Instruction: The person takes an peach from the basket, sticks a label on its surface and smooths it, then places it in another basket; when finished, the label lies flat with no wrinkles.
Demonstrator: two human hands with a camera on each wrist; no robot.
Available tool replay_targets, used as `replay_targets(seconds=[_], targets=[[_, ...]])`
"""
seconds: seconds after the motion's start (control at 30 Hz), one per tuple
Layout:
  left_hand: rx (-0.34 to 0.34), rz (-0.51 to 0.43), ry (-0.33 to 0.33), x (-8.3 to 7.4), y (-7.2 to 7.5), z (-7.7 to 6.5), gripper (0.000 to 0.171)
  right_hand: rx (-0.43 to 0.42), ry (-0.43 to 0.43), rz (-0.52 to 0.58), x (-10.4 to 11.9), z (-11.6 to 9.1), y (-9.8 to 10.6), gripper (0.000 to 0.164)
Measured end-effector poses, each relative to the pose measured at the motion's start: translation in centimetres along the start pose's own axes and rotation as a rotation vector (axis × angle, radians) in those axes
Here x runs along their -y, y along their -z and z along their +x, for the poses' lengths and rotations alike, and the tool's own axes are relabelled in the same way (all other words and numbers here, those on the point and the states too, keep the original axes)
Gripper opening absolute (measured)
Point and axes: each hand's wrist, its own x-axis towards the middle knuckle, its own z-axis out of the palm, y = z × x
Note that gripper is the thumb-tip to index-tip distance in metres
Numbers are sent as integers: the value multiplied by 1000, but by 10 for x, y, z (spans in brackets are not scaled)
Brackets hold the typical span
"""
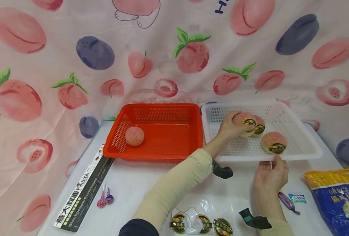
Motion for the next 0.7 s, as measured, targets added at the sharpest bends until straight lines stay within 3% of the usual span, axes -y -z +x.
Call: replay_targets(seconds=[0.13, 0.27, 0.37, 0.53, 0.7], targets=[[-22, 60, 18, 6, -15, 2, 56, -10, -1, -9, 0, 1, -1, 45], [3, 91, 35, 9, -26, 5, 56, -12, -5, -18, 2, 3, -2, 45], [55, 153, 45, 11, -34, 6, 61, 1, 5, -30, 1, 3, -3, 46], [155, 373, 28, 15, -42, 3, 70, 1, 14, -47, -1, 3, -2, 46], [181, 410, 56, 17, -46, 1, 70, 6, 13, -34, 1, 3, -1, 44]])
